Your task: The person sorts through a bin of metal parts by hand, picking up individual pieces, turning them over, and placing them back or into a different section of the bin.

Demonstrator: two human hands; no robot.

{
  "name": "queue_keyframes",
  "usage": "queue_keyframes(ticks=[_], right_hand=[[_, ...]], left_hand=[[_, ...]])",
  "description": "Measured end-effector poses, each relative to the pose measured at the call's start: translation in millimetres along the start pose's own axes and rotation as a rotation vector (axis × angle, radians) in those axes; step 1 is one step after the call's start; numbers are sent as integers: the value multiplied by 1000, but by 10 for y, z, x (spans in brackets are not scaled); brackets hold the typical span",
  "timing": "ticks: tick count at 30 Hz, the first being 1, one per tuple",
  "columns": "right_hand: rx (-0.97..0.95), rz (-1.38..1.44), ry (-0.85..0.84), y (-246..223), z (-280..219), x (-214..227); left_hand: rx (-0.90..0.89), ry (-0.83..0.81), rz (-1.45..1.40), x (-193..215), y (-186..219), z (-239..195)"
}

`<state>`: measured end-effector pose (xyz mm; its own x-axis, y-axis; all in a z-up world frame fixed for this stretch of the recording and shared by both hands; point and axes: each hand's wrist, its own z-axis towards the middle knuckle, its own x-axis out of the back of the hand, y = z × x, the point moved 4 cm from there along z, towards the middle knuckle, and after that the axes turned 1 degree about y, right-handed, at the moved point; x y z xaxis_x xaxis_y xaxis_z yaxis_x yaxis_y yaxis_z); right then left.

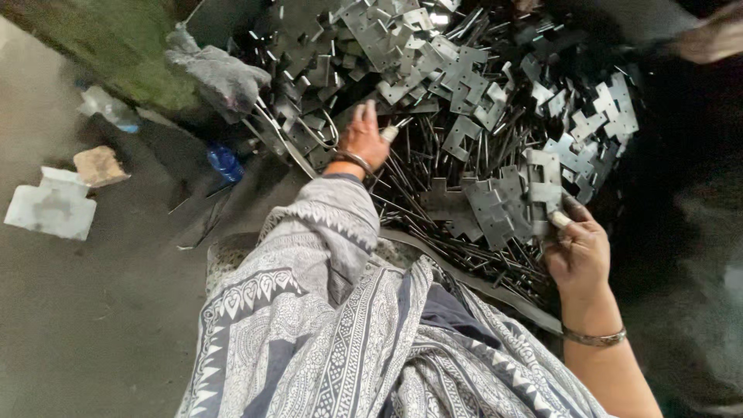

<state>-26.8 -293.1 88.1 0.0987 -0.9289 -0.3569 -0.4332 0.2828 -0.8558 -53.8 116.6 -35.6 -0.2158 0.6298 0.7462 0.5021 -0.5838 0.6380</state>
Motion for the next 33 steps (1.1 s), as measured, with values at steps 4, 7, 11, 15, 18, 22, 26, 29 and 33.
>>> queue_keyframes(ticks=[4, 7, 11, 15, 18, 22, 26, 29, 33], right_hand=[[104, 33, 141, -350, -138, 374], [301, 69, 118, -667, -284, 753], [862, -661, 501, -961, -505, 1643], [950, -1745, 918, -1160, -676, 2639], [732, -1909, 928, -1188, -668, 3154], [419, -2003, 811, -1075, -655, 3159], [942, -2033, 614, -947, -511, 2027], [909, -1804, 192, -579, -160, 989], [804, -1831, -144, 102, 142, -102]], left_hand=[[-340, 144, 313, -88, -419, 490], [-181, -41, 427, -274, -600, 612], [-159, 80, 347, -189, -843, 682], [-92, 26, 295, -175, -978, 877], [-6, 18, 212, -199, -901, 858], [-70, 3, 111, -45, -656, 730], [-265, 41, -77, 183, -237, 319], [-386, 24, -148, 247, 194, -98], [-564, 46, -111, 341, 600, -585]])
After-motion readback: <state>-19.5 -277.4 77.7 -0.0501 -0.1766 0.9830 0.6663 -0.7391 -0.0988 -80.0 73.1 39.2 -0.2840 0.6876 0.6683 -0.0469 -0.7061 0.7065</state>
